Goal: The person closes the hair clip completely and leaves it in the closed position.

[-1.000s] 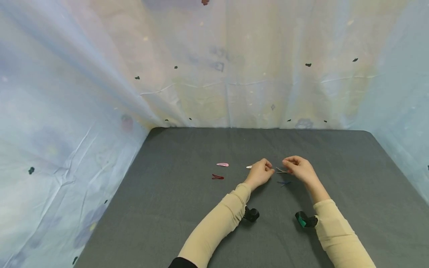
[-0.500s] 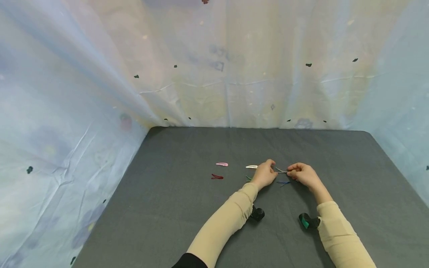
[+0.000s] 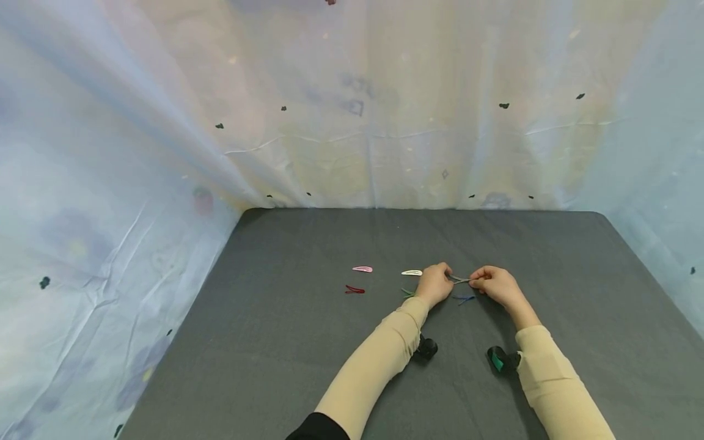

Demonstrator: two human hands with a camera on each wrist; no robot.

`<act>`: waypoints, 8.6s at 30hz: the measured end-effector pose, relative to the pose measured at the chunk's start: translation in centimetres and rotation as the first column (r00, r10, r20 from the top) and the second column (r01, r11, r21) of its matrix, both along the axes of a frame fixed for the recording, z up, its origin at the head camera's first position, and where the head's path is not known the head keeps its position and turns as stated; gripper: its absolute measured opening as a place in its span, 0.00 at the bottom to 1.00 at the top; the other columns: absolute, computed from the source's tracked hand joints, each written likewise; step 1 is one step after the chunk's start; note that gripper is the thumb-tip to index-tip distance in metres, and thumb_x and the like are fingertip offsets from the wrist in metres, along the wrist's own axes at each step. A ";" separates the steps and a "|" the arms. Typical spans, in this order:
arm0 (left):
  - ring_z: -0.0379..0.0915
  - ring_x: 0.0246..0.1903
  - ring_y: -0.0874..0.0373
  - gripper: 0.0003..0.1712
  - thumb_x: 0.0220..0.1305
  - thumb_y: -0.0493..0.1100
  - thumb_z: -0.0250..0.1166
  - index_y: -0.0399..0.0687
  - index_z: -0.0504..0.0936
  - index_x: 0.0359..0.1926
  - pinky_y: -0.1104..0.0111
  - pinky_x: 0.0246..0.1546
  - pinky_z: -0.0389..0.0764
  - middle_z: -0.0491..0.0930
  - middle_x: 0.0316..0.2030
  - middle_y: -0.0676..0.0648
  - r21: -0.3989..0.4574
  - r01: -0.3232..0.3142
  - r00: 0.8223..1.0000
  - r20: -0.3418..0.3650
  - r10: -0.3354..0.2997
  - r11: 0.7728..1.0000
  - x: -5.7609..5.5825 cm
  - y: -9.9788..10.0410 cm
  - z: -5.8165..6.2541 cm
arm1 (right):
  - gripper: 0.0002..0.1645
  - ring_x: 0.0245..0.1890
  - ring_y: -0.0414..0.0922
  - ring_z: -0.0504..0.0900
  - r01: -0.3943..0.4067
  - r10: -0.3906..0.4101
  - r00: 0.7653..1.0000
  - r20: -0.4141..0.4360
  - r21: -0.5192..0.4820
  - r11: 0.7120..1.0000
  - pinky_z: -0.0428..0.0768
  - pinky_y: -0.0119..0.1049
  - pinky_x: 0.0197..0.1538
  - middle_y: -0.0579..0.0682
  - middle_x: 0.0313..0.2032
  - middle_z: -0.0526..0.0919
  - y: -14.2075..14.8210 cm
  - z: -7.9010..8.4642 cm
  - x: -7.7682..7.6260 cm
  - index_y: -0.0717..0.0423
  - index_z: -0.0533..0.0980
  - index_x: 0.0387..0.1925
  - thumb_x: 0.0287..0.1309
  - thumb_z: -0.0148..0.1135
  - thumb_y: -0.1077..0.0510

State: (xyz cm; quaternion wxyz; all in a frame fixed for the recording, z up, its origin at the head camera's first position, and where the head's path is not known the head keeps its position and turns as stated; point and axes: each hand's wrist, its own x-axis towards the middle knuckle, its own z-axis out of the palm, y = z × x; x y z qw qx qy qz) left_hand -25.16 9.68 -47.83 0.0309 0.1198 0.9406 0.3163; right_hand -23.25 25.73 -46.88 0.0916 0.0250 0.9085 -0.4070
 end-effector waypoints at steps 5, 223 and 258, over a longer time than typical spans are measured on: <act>0.77 0.31 0.61 0.11 0.53 0.40 0.67 0.48 0.82 0.40 0.76 0.31 0.72 0.82 0.33 0.50 -0.030 -0.010 1.000 -0.018 0.010 1.000 0.1 0.1 0.1 | 0.14 0.26 0.39 0.74 0.002 -0.002 1.000 -0.018 0.009 1.000 0.70 0.34 0.32 0.47 0.26 0.79 -0.1 0.1 0.1 0.64 0.76 0.41 0.59 0.59 0.56; 0.67 0.25 0.62 0.09 0.50 0.38 0.71 0.41 0.79 0.31 0.74 0.26 0.67 0.73 0.28 0.47 0.236 -0.197 0.980 0.063 0.187 0.952 2.7 -23.9 -1.2 | 0.10 0.22 0.41 0.67 -0.174 0.178 0.961 -0.213 0.038 0.984 0.63 0.30 0.26 0.49 0.23 0.70 -23.1 -0.7 1.4 0.58 0.75 0.22 0.49 0.68 0.59; 0.66 0.24 0.60 0.15 0.56 0.53 0.66 0.46 0.82 0.29 0.70 0.26 0.67 0.74 0.23 0.52 0.287 -0.251 0.955 0.228 0.188 0.925 2.4 -24.4 -1.5 | 0.11 0.19 0.40 0.64 -0.139 0.122 0.979 -0.165 -0.094 0.986 0.61 0.31 0.24 0.45 0.18 0.68 -22.7 -1.0 1.6 0.57 0.71 0.23 0.53 0.66 0.58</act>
